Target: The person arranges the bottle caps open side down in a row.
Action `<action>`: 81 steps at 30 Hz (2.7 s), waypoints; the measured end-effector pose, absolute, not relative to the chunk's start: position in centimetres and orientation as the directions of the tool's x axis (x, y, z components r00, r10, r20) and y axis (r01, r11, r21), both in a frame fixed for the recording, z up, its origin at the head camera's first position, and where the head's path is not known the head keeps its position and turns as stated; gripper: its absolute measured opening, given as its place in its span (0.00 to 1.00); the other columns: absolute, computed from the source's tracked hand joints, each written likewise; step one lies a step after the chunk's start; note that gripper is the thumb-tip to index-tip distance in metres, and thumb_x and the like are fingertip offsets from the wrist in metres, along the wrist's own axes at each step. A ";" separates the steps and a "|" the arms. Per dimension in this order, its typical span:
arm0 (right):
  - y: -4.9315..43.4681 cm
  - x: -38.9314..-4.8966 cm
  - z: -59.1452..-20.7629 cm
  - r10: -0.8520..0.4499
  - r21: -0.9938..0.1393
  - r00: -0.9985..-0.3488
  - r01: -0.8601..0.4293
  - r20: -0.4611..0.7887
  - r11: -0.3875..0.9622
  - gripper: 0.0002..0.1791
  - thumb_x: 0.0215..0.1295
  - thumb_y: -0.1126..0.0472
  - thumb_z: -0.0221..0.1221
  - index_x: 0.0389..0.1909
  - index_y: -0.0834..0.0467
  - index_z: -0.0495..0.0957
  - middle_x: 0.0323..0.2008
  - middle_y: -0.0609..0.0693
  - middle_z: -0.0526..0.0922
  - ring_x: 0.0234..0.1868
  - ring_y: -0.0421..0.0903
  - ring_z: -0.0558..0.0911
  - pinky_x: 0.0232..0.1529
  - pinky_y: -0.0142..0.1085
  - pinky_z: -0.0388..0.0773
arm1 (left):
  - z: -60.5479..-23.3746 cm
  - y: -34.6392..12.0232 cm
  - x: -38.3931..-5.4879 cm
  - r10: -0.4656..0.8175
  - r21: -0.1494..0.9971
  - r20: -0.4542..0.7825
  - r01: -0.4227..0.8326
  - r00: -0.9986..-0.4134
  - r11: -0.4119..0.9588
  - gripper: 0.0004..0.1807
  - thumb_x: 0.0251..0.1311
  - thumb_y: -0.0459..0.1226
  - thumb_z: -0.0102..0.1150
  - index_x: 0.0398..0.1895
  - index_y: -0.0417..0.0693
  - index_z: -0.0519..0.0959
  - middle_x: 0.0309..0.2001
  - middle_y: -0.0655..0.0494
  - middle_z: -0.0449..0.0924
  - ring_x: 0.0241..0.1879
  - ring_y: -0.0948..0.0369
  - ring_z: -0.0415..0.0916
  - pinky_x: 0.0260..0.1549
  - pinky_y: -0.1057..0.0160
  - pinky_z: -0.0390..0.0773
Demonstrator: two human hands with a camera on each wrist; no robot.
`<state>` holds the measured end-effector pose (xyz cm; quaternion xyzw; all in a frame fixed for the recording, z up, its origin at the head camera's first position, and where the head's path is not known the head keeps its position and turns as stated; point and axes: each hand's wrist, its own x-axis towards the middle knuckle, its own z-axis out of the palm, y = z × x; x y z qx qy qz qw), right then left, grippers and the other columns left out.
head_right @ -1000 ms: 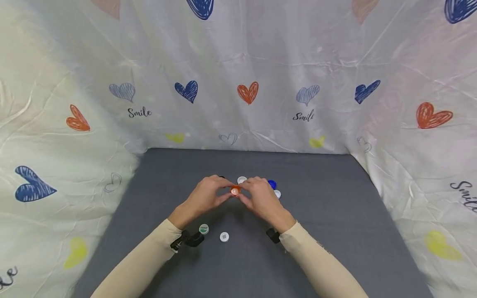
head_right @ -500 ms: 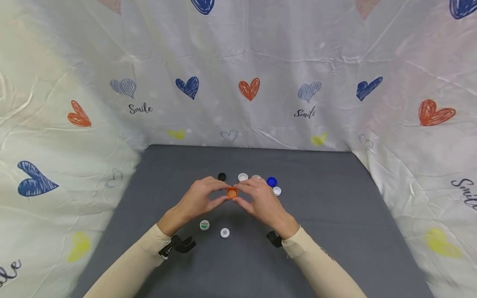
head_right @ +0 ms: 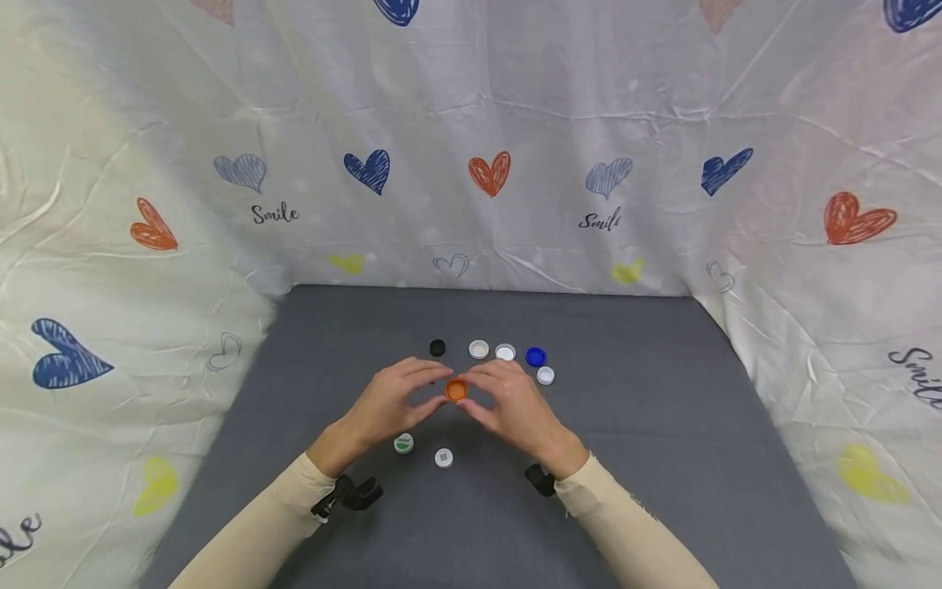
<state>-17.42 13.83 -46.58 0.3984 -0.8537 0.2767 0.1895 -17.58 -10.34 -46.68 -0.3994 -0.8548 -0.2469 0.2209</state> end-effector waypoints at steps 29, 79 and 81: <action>14.3 -17.3 -46.2 -0.573 -0.283 -0.524 -0.842 0.630 0.459 0.26 0.53 0.59 0.75 0.55 0.55 0.83 0.52 0.48 0.85 0.54 0.47 0.81 0.56 0.46 0.75 | -46.9 -11.3 -17.3 0.491 0.534 0.476 0.683 -0.730 0.498 0.12 0.62 0.43 0.70 0.44 0.49 0.87 0.38 0.59 0.87 0.35 0.64 0.81 0.33 0.61 0.82; 17.1 -13.8 -52.9 -0.647 -0.265 -0.655 -0.753 0.391 0.602 0.12 0.55 0.53 0.73 0.39 0.51 0.87 0.38 0.40 0.86 0.42 0.39 0.81 0.46 0.41 0.77 | -51.7 -5.9 -16.0 0.768 0.114 0.178 0.788 -0.615 0.605 0.10 0.58 0.50 0.71 0.41 0.62 0.88 0.38 0.68 0.87 0.37 0.63 0.77 0.36 0.58 0.79; 17.0 -13.7 -53.4 -0.648 -0.267 -0.660 -0.749 0.380 0.606 0.13 0.54 0.53 0.74 0.39 0.51 0.87 0.38 0.41 0.86 0.41 0.39 0.81 0.45 0.41 0.77 | -52.1 -5.8 -15.9 0.772 0.090 0.166 0.789 -0.614 0.608 0.10 0.58 0.51 0.71 0.40 0.62 0.88 0.37 0.68 0.86 0.36 0.63 0.76 0.35 0.60 0.77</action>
